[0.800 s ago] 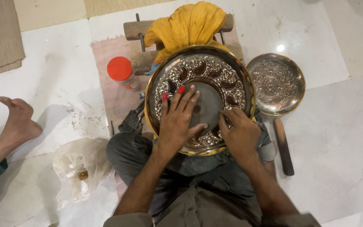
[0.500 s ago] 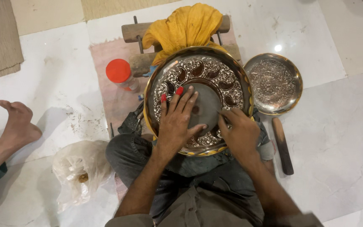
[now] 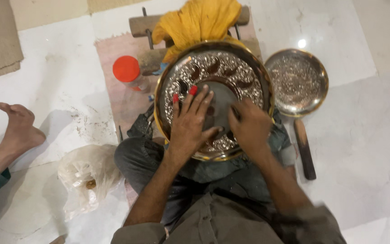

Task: The person sits on the floor with a decorative brass tray resting on their lap and taps a chisel with a wooden mallet to engrave ornamental patterns into the tray, repositioning the chisel across the design and brushing debris from the surface as they work.

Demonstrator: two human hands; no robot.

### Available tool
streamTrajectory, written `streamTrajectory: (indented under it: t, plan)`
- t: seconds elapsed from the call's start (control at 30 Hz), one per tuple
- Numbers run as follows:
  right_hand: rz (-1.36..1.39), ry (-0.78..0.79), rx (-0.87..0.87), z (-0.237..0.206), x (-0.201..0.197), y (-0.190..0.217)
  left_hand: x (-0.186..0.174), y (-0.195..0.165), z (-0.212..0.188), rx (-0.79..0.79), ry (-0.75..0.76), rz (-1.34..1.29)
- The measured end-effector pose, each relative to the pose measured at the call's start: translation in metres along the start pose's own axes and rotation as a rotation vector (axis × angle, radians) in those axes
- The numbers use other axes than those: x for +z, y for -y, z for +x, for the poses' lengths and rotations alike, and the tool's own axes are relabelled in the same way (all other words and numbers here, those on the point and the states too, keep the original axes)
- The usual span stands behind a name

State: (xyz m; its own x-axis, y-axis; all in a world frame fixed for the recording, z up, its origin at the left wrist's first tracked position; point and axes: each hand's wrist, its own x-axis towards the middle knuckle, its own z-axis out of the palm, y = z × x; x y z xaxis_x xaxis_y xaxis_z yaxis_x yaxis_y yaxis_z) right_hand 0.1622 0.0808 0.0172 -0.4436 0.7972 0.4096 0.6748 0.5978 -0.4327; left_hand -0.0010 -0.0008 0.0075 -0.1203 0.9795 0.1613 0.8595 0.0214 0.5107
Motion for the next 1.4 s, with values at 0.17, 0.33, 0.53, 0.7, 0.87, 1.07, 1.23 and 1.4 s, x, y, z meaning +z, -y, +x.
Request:
streamTrajectory:
  t: [0.17,0.33,0.53,0.7,0.87,1.07,1.23,1.4]
  plan:
    - [0.016,0.014,0.017,0.009,-0.014,0.014,0.002,0.000,0.004,0.003,-0.001,0.017]
    - [0.004,-0.009,0.033,-0.006,-0.013,0.010,0.000,0.000,-0.002,0.024,-0.041,0.023]
    - [0.013,0.000,0.004,0.006,-0.004,0.004,0.001,-0.002,0.003,-0.006,0.006,0.031]
    - [-0.031,0.076,0.095,-0.004,-0.014,0.008,-0.002,-0.002,-0.001,0.038,-0.056,0.020]
    - [0.037,-0.027,-0.021,0.007,0.000,0.004,-0.002,-0.003,0.001,-0.011,-0.011,0.023]
    - [0.033,0.001,0.029,-0.009,-0.011,0.002,0.000,-0.002,0.002,-0.004,-0.026,0.013]
    - [0.015,0.009,0.011,0.009,0.000,0.005,-0.001,-0.001,0.003,0.007,-0.011,0.048]
    - [0.038,-0.017,0.022,-0.010,-0.015,0.002,-0.002,-0.004,0.001,0.017,-0.027,0.008]
